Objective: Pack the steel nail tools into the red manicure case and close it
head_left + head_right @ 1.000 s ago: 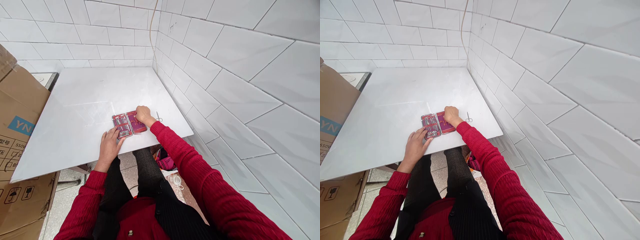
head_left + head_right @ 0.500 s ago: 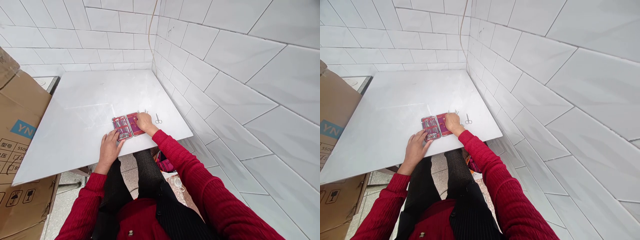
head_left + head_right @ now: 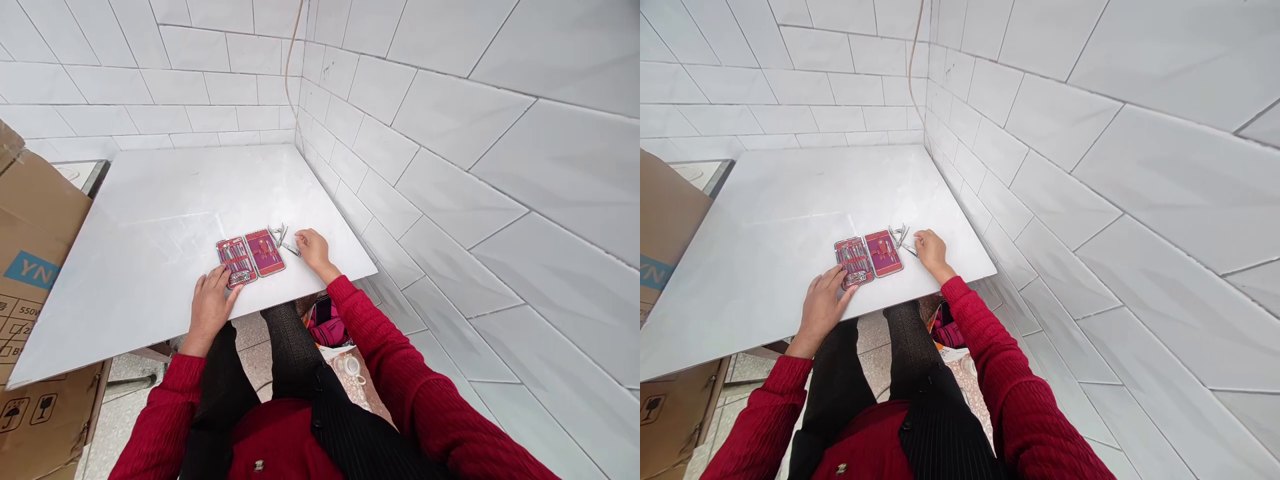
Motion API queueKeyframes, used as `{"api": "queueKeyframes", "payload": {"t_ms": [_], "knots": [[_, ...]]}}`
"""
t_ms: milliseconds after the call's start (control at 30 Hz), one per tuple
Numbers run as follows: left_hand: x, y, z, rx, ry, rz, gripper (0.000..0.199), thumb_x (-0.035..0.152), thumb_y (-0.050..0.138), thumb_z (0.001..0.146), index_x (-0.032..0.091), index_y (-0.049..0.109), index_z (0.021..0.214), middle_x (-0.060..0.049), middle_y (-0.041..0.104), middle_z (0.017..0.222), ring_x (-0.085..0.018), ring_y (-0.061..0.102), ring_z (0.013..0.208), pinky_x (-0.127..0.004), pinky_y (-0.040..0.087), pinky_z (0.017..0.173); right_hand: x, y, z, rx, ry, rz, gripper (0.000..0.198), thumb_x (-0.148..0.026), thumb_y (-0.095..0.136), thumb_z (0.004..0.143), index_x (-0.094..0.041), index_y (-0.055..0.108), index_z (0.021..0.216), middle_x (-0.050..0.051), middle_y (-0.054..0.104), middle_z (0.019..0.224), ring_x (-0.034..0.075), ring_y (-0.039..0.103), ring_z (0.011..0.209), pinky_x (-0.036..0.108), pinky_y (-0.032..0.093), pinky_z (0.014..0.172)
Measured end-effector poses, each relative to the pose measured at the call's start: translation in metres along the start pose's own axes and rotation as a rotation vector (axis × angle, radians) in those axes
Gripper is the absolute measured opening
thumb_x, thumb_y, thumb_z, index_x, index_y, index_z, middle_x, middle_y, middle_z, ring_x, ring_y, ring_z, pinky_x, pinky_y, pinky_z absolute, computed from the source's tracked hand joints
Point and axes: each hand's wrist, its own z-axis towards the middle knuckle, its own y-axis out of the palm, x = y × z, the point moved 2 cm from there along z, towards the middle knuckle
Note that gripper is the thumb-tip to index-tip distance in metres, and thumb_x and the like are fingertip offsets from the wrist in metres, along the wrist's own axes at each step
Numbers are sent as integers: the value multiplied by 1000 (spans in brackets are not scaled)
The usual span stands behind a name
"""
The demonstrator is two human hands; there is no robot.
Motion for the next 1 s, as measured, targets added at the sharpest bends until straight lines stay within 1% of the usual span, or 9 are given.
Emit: {"api": "queueKeyframes", "payload": {"t_ms": [133,200,300,400,500,733,833,933,1000], "knots": [[0,-1,0,-8,-3,-2,52,52,40,104,18,62,136,-19,60,151,-35,56,139,-56,35,121,35,0,-10,87,96,129,26,-19,54,94,-17,75,109,7,75,108,19,68,89,30,52,86],[0,-1,0,-12,-4,-1,52,52,40,104,18,62,136,-19,60,151,-34,56,140,-55,35,122,45,4,-12,112,133,214,23,-20,55,92,-17,75,104,6,76,104,19,68,87,30,52,85],[-1,0,0,-12,1,4,53,53,40,104,17,62,136,-19,60,151,-34,55,140,-55,35,122,50,10,-12,129,171,311,19,-21,57,89,-18,74,97,5,77,95,18,67,82,29,52,82],[-3,2,0,-1,2,8,56,54,39,105,15,62,136,-20,60,150,-35,56,139,-56,35,121,50,12,-11,142,170,345,15,-22,60,86,-19,74,90,3,76,88,18,65,76,29,50,76],[-4,3,0,3,8,14,59,55,38,105,12,62,136,-21,60,150,-36,56,139,-57,36,121,51,12,-11,157,151,365,14,-23,61,85,-20,74,88,3,75,87,18,63,74,30,48,73],[-4,4,0,12,14,16,58,57,37,105,14,62,136,-21,61,149,-35,56,138,-57,36,121,49,11,-14,150,139,323,18,-22,58,87,-19,75,92,4,75,91,18,63,76,31,48,74],[-4,4,-1,13,13,14,57,56,38,105,15,62,136,-20,61,149,-35,57,137,-56,37,120,39,7,-13,131,91,254,18,-23,58,89,-20,76,94,4,75,95,18,63,77,31,47,74],[-4,4,-1,10,7,10,55,55,40,105,15,63,135,-20,61,149,-35,57,137,-56,36,120,21,2,-5,69,-6,180,16,-25,60,92,-21,75,91,3,74,94,18,63,79,29,44,72],[-4,5,-1,10,3,7,54,54,42,104,15,63,135,-20,61,149,-35,57,138,-56,36,120,9,2,3,15,-32,146,16,-26,61,94,-21,74,88,3,75,93,17,63,80,29,42,70]]}}
